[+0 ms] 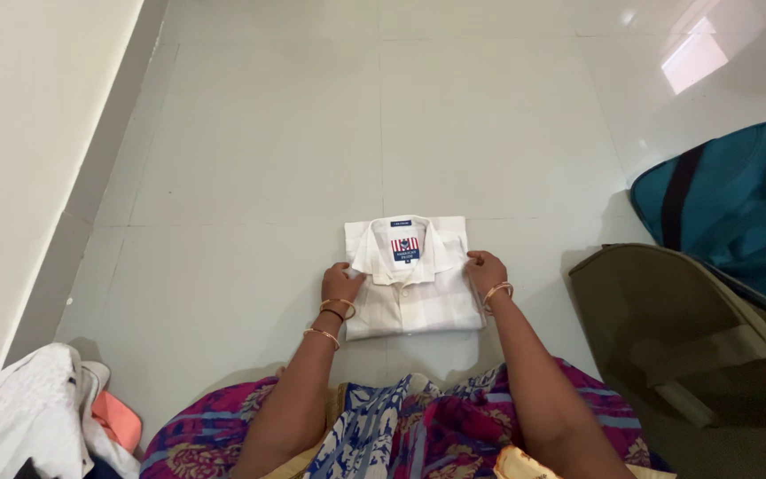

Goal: The person folds a white and pink checkered shirt on the floor. They smooth the fabric, fold the sleeves and sides inward, and then fold the shirt into a compact rectangle before placing it into a green bag.

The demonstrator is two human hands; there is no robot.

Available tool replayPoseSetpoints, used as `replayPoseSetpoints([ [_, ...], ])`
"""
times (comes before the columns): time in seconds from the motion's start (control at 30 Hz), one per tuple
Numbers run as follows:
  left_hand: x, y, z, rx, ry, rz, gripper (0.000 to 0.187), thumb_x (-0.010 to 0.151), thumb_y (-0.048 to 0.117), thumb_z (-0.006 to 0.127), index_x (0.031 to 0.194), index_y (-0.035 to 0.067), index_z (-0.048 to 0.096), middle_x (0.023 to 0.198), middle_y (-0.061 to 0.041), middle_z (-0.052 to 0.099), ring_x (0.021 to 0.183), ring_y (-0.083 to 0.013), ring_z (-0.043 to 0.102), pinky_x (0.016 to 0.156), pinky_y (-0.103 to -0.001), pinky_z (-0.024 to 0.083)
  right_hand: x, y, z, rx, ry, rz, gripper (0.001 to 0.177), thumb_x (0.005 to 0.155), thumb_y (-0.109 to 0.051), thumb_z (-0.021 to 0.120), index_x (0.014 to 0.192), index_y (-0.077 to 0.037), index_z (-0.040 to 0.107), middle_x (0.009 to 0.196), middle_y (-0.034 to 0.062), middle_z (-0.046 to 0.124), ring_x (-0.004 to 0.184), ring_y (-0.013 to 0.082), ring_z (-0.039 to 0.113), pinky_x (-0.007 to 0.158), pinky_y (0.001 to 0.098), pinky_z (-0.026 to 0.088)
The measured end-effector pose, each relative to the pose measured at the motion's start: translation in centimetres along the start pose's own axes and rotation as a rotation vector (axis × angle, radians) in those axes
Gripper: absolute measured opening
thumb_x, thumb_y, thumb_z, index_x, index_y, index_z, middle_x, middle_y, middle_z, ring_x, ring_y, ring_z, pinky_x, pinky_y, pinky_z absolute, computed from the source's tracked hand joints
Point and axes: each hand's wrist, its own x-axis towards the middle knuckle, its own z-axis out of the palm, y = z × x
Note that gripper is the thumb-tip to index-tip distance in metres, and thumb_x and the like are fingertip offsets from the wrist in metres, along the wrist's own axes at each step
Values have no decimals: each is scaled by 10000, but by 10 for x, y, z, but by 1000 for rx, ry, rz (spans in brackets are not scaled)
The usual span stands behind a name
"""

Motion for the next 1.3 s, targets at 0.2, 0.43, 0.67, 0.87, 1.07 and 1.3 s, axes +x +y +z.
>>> replayPoseSetpoints([
  [0.2, -4, -10, 13, 10, 69, 43, 685, 678, 346, 915, 1190, -20, 644, 1034, -170, 702, 961, -335, 690, 857, -417, 561, -8, -4, 8, -231, 50, -123, 535, 778, -212, 840, 1256, -32, 685, 1055, 105, 747, 922, 205, 710, 874, 322, 563],
  [0.43, -1, -6, 10, 41, 40, 87, 370, 853, 332, 805, 1030, 15, 731, 983, -155, 761, 895, -294, 704, 832, -393, 560, -23, -44, 0, -590, -52, -60, 510, 862, -449, 824, 1047, 25, 778, 958, 156, 769, 901, 299, 725, 869, 384, 571],
  [0.67, 1, 3, 11, -479, 35, -62, 481, 800, 245, 832, 1163, 4, 628, 957, -95, 716, 833, -181, 664, 753, -321, 529, -23, -42, 1, -396, -8, -22, 361, 810, -345, 808, 1000, -41, 768, 927, 119, 777, 836, 258, 747, 813, 362, 579],
  [0.87, -5, 3, -1, -771, -281, -171, 354, 788, 117, 787, 1091, -42, 698, 970, -104, 750, 799, -190, 690, 723, -334, 558, 12, 6, 16, 534, -99, 5, 178, 929, -159, 709, 963, 11, 671, 802, 4, 682, 724, 142, 603, 721, 340, 527],
  [1.07, -2, -1, 7, -790, -276, -203, 312, 811, 110, 781, 1073, -40, 699, 962, -102, 751, 790, -196, 695, 725, -338, 567, 0, -8, 14, 455, -84, 220, 313, 959, -327, 731, 886, -48, 610, 632, -30, 434, 544, 139, 355, 514, 351, 319],
  [1.3, 0, -4, 9, -821, -269, -180, 441, 823, 117, 782, 1211, -49, 652, 1057, -105, 738, 899, -198, 685, 807, -331, 550, -28, -44, 6, 67, -139, 94, 409, 819, -368, 847, 869, 14, 709, 765, 63, 686, 638, 160, 602, 605, 347, 503],
])
